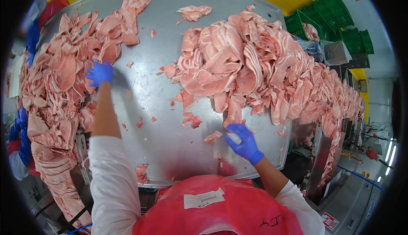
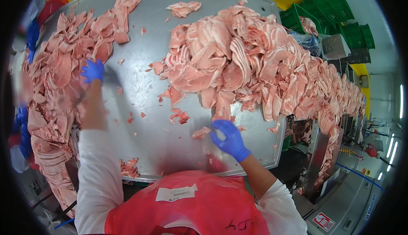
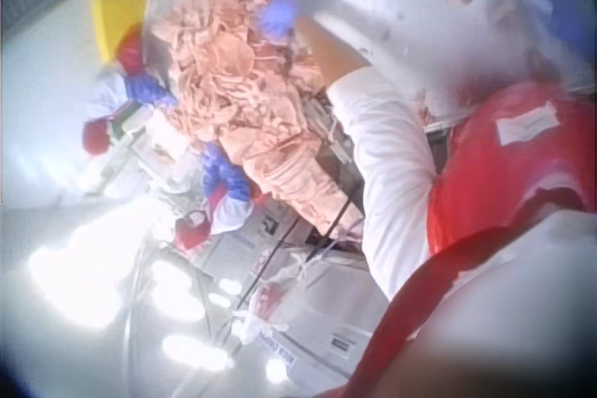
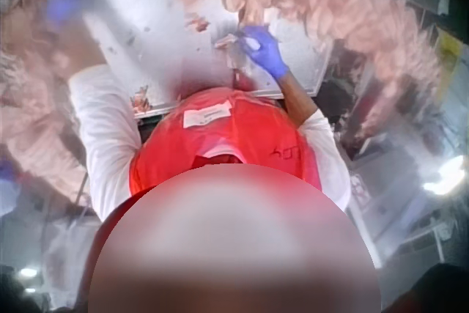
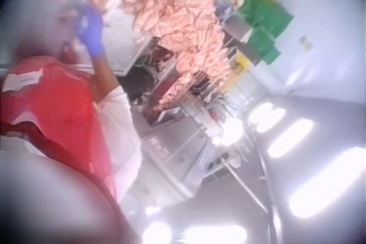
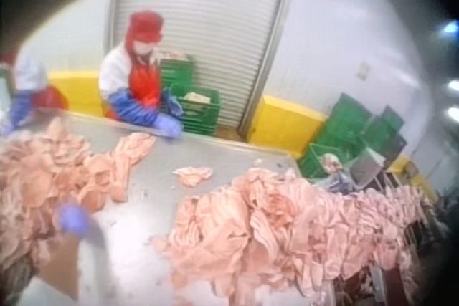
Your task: The person places a large piece of raw meat into a meat slicer and operates the machine to slice it. They then collect the sliced meat and place it into a container.
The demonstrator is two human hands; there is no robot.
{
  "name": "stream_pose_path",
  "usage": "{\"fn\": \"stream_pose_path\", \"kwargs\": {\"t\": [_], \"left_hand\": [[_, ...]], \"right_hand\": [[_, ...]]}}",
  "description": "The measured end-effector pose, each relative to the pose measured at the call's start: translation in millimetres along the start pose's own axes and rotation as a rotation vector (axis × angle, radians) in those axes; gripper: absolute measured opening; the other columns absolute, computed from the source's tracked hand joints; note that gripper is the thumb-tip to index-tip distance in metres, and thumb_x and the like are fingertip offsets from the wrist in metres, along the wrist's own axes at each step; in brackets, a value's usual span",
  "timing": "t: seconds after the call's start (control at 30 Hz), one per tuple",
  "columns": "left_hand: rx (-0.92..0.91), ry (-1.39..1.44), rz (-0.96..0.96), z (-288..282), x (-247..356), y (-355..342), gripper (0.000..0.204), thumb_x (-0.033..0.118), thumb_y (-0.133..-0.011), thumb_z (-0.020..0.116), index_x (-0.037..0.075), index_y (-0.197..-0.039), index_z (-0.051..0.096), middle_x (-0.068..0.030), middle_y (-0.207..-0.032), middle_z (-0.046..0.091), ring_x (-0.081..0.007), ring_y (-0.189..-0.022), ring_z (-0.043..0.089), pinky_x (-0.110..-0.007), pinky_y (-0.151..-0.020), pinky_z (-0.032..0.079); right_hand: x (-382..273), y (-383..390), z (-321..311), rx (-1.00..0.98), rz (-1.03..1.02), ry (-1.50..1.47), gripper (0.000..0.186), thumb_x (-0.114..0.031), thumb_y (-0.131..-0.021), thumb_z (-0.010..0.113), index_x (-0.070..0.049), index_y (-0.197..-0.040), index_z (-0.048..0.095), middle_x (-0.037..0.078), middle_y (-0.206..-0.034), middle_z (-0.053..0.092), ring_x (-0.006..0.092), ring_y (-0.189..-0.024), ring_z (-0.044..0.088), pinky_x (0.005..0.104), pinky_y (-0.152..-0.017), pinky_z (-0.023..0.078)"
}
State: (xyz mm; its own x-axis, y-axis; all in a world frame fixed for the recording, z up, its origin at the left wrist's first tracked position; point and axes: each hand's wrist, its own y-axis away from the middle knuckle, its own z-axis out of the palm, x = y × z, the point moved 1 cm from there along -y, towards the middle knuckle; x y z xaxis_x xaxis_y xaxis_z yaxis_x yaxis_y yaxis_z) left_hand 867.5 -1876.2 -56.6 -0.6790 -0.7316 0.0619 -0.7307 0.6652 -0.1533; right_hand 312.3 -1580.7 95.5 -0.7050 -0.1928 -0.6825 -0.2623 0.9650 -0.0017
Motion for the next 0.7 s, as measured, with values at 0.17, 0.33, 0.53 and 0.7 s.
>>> {"fn": "stream_pose_path", "kwargs": {"t": [0.17, 0.33, 0.53, 0.7], "left_hand": [[-0.321, 0.811, 0.459, -20, 134, 162, 0.09, 0.05, -0.096, 0.067, -0.006, -0.157, 0.032, -0.0305, -0.159, 0.038, -0.0405, -0.151, 0.035, -0.045, -0.123, 0.029], [-0.726, 1.096, 0.313, -63, 227, 205, 0.103, 0.061, -0.094, 0.065, -0.012, -0.156, 0.028, -0.0338, -0.145, 0.053, -0.0409, -0.138, 0.053, -0.04, -0.113, 0.042], [-0.9, 1.245, 0.163, -54, 179, 190, 0.093, 0.059, -0.095, 0.066, -0.011, -0.151, 0.04, -0.0248, -0.138, 0.062, -0.0338, -0.126, 0.062, -0.039, -0.104, 0.048], [-1.185, 1.45, -0.025, -85, 96, 220, 0.059, 0.047, -0.099, 0.068, 0.002, -0.136, 0.06, -0.004, -0.104, 0.067, -0.0116, -0.09, 0.059, -0.025, -0.079, 0.046]], "right_hand": [[25, -185, -60, 0.499, -0.105, -0.05, 0.051, -0.023, -0.093, 0.075, 0.002, -0.136, 0.061, 0.022, -0.138, 0.062, 0.0395, -0.128, 0.058, 0.0451, -0.111, 0.044], [79, -317, -27, 0.494, 0.128, 0.173, 0.086, -0.059, -0.087, 0.073, 0.01, -0.136, 0.057, 0.031, -0.137, 0.06, 0.0428, -0.13, 0.058, 0.0468, -0.111, 0.045], [86, -355, -18, -0.063, 0.397, 0.233, 0.106, -0.07, -0.07, 0.079, 0.011, -0.134, 0.056, 0.03, -0.128, 0.066, 0.0402, -0.121, 0.065, 0.0459, -0.103, 0.052], [12, -299, 52, -0.005, 0.069, -0.092, 0.096, -0.067, -0.068, 0.082, -0.002, -0.135, 0.058, 0.025, -0.131, 0.065, 0.0389, -0.124, 0.062, 0.0445, -0.104, 0.051]]}}
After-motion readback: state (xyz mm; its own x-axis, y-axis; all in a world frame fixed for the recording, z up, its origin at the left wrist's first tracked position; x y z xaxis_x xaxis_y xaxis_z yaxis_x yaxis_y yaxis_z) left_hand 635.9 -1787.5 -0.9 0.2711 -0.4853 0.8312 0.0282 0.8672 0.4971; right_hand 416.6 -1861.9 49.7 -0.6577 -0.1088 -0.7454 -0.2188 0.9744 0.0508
